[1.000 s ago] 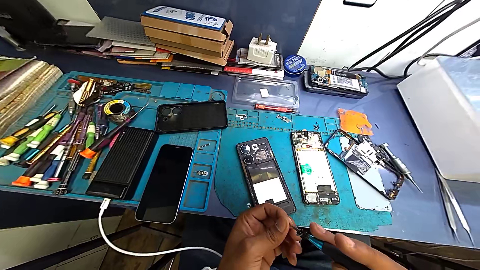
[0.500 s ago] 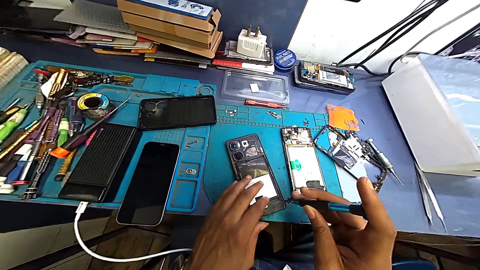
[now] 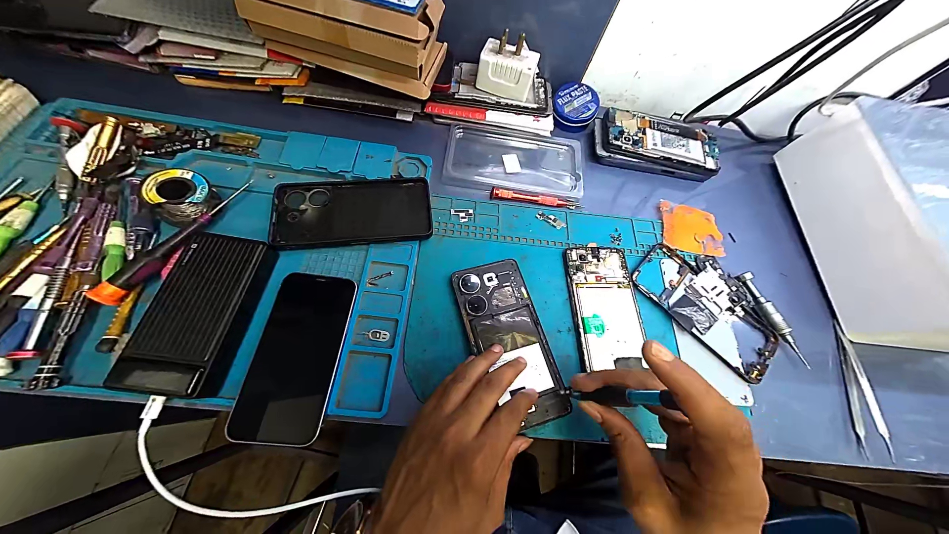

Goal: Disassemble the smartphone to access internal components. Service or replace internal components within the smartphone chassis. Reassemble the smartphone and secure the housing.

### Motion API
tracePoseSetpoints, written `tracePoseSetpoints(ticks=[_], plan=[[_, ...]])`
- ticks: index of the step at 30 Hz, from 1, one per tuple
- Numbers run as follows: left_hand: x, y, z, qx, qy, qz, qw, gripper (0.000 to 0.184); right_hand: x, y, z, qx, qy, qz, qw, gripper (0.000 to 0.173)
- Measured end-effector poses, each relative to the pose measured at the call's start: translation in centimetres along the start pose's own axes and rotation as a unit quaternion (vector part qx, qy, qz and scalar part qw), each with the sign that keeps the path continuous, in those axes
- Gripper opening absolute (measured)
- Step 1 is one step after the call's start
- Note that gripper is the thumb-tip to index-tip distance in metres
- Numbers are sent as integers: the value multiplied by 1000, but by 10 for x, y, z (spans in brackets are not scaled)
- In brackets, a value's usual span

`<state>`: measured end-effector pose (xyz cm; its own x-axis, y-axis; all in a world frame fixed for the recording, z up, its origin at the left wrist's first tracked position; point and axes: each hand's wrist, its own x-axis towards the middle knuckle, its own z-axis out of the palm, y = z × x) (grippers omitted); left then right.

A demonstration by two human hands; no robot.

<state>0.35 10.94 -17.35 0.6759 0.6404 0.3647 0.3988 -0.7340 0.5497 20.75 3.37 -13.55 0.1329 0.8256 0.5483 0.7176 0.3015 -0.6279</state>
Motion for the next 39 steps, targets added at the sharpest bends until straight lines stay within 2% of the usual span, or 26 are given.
tracePoseSetpoints(ticks=[2, 5, 6, 10, 13, 14, 17, 21, 25, 28, 29, 32, 34, 36, 37, 39], plan=[[0, 0, 1, -3, 3, 2, 1000, 31, 4, -3, 2, -58, 13, -4, 998, 59], [1, 1, 0, -5, 2, -2, 1000, 31, 13, -10, -6, 13, -80, 17, 997, 59], [0, 1, 0, -6, 1, -5, 1000, 31, 15, -10, -7, 13, -84, 19, 996, 59], [1, 1, 0, -14, 5, -1, 1000, 31, 14, -10, 4, -109, 5, 5, 994, 61], [0, 1, -1, -14, -5, -7, 1000, 31, 16, -16, -5, -26, -77, 34, 996, 61], [0, 1, -1, -16, -5, -8, 1000, 31, 16, -15, -4, -12, -75, 37, 996, 61], [0, 1, 1, -17, -1, -7, 1000, 31, 12, -10, 5, -85, 10, 21, 996, 62], [0, 1, 0, -13, -5, -7, 1000, 32, 15, -14, -6, 9, -72, 38, 997, 59], [1, 1, 1, -9, 0, -3, 1000, 31, 15, -11, 1, -92, 6, 28, 995, 62], [1, 2, 1, -13, -2, -7, 1000, 32, 16, -16, -7, 3, -81, 47, 996, 62], [0, 2, 1, -11, -3, -9, 1000, 31, 16, -14, -6, 12, -78, 48, 996, 61], [1, 3, 1, -7, 0, -2, 1000, 32, 15, -10, 3, -87, 12, 29, 996, 62], [1, 3, 1, -9, 0, 0, 1000, 32, 15, -14, -1, -81, -17, 35, 996, 63], [0, 3, 1, -8, -4, -4, 1000, 32, 16, -16, -6, -8, -74, 48, 996, 61], [0, 3, 1, -6, -5, -5, 1000, 32, 14, -15, -4, -6, -66, 47, 997, 61], [1, 3, 1, -5, 0, -2, 1000, 32, 14, -12, 3, -74, 0, 32, 997, 60]])
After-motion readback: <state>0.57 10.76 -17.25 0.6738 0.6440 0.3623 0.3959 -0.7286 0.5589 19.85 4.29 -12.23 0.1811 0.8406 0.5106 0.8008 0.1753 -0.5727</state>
